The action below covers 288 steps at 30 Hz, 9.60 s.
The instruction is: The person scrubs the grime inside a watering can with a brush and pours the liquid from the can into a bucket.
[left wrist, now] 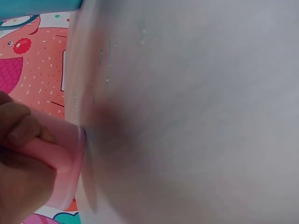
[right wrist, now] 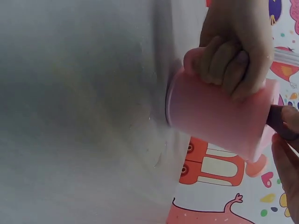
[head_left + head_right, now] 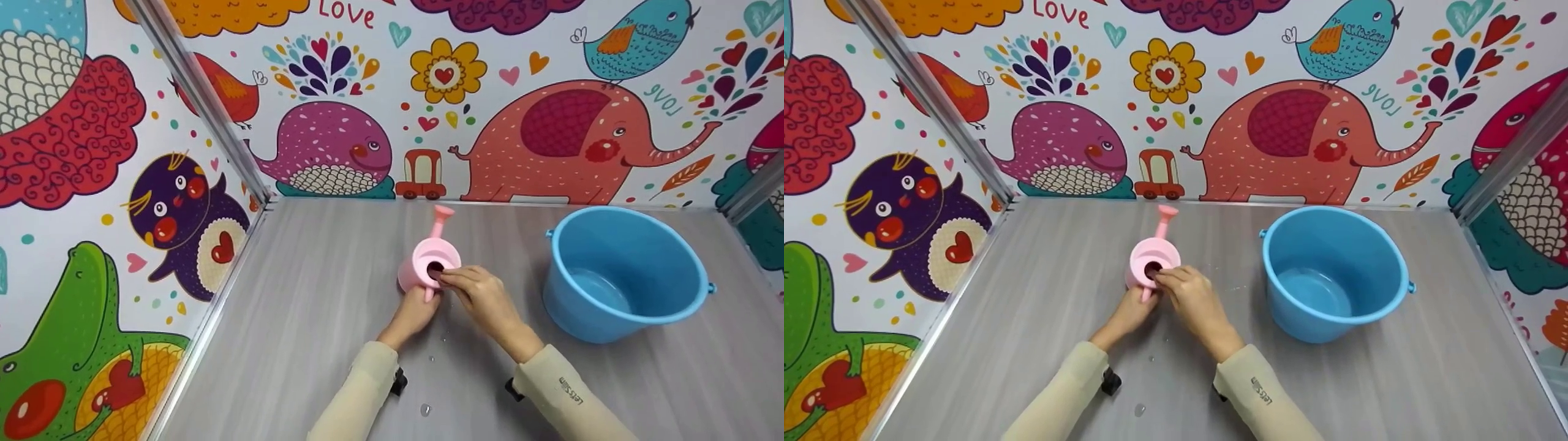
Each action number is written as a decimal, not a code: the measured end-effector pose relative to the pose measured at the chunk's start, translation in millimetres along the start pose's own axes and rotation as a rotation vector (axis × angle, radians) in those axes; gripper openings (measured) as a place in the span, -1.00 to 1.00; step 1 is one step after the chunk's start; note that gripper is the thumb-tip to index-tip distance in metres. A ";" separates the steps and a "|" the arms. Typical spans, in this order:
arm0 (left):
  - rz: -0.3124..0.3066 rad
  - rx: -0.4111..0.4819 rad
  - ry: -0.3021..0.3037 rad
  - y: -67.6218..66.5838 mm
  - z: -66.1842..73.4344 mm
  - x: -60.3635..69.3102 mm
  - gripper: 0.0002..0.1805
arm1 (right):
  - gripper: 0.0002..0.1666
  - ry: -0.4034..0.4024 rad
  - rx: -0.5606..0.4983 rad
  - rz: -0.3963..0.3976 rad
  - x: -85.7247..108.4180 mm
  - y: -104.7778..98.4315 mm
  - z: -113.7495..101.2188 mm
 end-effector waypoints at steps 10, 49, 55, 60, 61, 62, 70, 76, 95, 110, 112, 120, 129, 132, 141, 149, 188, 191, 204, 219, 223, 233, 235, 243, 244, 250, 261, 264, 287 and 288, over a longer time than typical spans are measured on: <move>0.064 0.144 -0.072 -8.6 -8.0 -6.8 -0.75 | -0.67 -0.076 0.085 0.084 10.2 -12.8 -20.1; -0.004 -0.113 0.072 2.4 6.8 0.9 -0.81 | -0.63 -0.010 0.050 0.170 23.9 -13.7 -21.1; 0.002 -0.039 -0.005 0.4 4.2 -0.2 -0.82 | -0.60 -0.069 0.098 0.202 34.0 -20.3 -27.7; -0.003 -0.035 -0.022 1.7 5.1 0.1 -0.80 | -0.60 -0.068 0.119 0.181 33.1 -20.6 -26.5; -0.004 -0.043 -0.016 2.0 5.7 0.3 -0.80 | -0.61 -0.065 0.123 0.175 31.6 -20.0 -25.7; -0.005 -0.054 -0.009 2.6 6.4 0.4 -0.81 | -0.62 -0.061 0.125 0.168 29.9 -18.9 -24.6; -0.021 -0.226 0.104 7.9 13.5 3.0 -0.80 | -0.69 0.014 0.167 0.105 15.0 -4.0 -12.0; -0.013 -0.188 0.073 6.2 11.0 2.9 -0.80 | -0.80 0.028 0.187 0.061 3.8 2.1 -9.0; -0.016 -0.082 -0.013 1.6 8.1 -3.7 -0.73 | -0.66 -0.091 0.317 0.134 -8.4 0.2 -3.5; -0.031 -0.085 -0.029 3.3 11.2 -4.9 -0.72 | -0.75 0.108 0.272 0.079 -17.8 10.8 8.6; -0.035 -0.086 -0.037 3.6 10.8 -5.0 -0.73 | -0.75 0.165 0.245 0.059 -19.1 15.5 12.5; -0.032 -0.059 -0.051 2.7 8.9 -4.2 -0.76 | -0.75 0.178 0.258 0.009 -20.8 21.4 11.1; -0.024 -0.033 -0.050 2.2 8.0 -5.6 -0.75 | -0.71 0.047 0.319 0.114 -15.2 11.9 3.8; 0.015 -0.040 -0.030 0.3 8.0 -7.5 -0.71 | -0.74 -0.018 0.327 0.157 -16.8 5.7 -3.8; 0.025 -0.053 -0.013 1.4 9.4 -6.8 -0.68 | -0.76 -0.049 0.330 0.151 -14.6 2.4 -8.6; 0.000 -0.042 -0.052 1.6 10.1 -5.2 -0.69 | -0.75 0.056 0.302 0.094 -19.0 15.2 8.3; 0.020 -0.068 -0.038 3.6 11.1 -2.8 -0.77 | -0.72 -0.011 0.340 0.080 -16.2 15.3 9.3; 0.020 -0.068 -0.047 4.2 9.5 -2.5 -0.80 | -0.71 0.034 0.328 0.049 -17.4 21.3 12.8; 0.038 -0.036 -0.056 2.1 9.2 -2.7 -0.76 | -0.72 0.033 -0.012 -0.147 -20.3 8.7 17.7; 0.041 -0.082 0.005 7.3 10.5 -2.2 -0.78 | -0.77 -0.060 -0.060 -0.165 -21.3 12.4 16.4; 0.037 -0.060 -0.014 7.0 10.0 -1.8 -0.79 | -0.79 -0.119 -0.037 -0.146 -21.4 11.2 13.9; 0.033 -0.150 0.048 7.0 15.1 -2.0 -0.79 | -0.80 -0.110 0.166 -0.394 -48.1 -0.6 0.3; 0.032 -0.137 0.034 6.0 14.6 -2.3 -0.80 | -0.82 -0.091 0.170 -0.449 -55.7 -3.6 -2.2; 0.005 -0.053 0.009 4.4 10.9 -1.9 -0.69 | -0.82 -0.029 0.113 -0.512 -81.5 -21.3 -13.6; -0.001 -0.039 -0.005 4.3 10.3 -1.5 -0.65 | -0.82 -0.025 0.108 -0.512 -83.2 -22.4 -14.9; -0.003 -0.071 0.008 3.5 11.7 -1.5 -0.72 | -0.84 -0.010 0.122 -0.504 -82.1 -19.1 -13.1; -0.005 -0.085 -0.014 4.8 12.5 -3.3 -0.79 | -0.85 0.094 0.061 -0.521 -62.8 -0.4 1.4; 0.000 -0.096 -0.028 3.5 11.2 -3.1 -0.78 | -0.85 0.087 0.042 -0.521 -63.1 -0.7 0.1; -0.021 -0.122 0.017 7.5 12.1 -1.6 -0.79 | -0.90 0.263 -0.055 -0.439 -70.6 -27.7 -0.7; -0.019 -0.125 0.024 7.1 12.6 -1.6 -0.80 | -0.90 0.269 -0.061 -0.438 -69.5 -26.4 -0.1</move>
Point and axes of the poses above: each hand's wrist, its own x-axis away from the middle knuckle, its own y-axis out of the palm, z = x × y, the point moved 5 cm from there along -x, towards the middle knuckle, and after that the axes turned 2 degrees about x, right-handed, at the moved point
